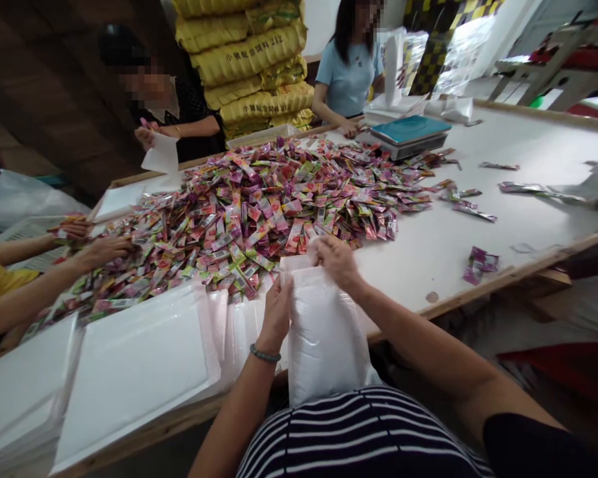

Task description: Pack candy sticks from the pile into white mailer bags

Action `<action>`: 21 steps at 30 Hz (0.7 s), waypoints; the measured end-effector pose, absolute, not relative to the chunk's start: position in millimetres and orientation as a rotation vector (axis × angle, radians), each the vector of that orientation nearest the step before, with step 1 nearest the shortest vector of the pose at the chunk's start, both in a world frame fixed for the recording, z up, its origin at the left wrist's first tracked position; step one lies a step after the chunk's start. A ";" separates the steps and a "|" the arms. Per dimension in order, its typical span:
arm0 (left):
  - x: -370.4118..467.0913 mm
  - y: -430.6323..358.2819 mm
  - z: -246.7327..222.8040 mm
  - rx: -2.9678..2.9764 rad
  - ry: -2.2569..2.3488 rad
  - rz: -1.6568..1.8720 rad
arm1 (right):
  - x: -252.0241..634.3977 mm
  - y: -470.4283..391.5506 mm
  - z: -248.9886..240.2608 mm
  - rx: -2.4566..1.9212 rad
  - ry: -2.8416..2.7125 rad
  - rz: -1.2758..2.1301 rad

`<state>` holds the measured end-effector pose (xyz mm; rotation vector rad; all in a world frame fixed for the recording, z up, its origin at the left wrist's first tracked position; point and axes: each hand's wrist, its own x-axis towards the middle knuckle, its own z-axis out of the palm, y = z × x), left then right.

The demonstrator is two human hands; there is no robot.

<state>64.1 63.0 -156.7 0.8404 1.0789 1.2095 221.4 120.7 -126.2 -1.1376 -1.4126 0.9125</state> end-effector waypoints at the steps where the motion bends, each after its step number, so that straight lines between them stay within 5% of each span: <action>1: 63.1 63.5 -157.4 0.795 1.093 1.209 | 242.0 112.8 -121.9 -1.122 -1.213 1.030; 4: 58.1 66.2 -162.3 0.667 1.119 1.223 | 316.0 66.1 -115.5 -1.109 -1.037 1.301; 8: 49.7 70.1 -169.5 0.604 1.139 1.195 | 388.4 -13.2 -127.5 -1.556 -1.659 1.993; 11: 43.4 71.8 -169.9 0.617 1.137 1.135 | 389.9 -29.2 -135.7 -1.733 -1.905 1.859; 15: 35.2 75.7 -164.0 0.660 1.150 1.076 | 338.7 34.9 -141.8 -1.732 -1.544 1.359; 21: 25.4 83.6 -174.6 0.993 1.288 1.013 | 257.7 127.0 -186.3 -1.131 -1.205 1.874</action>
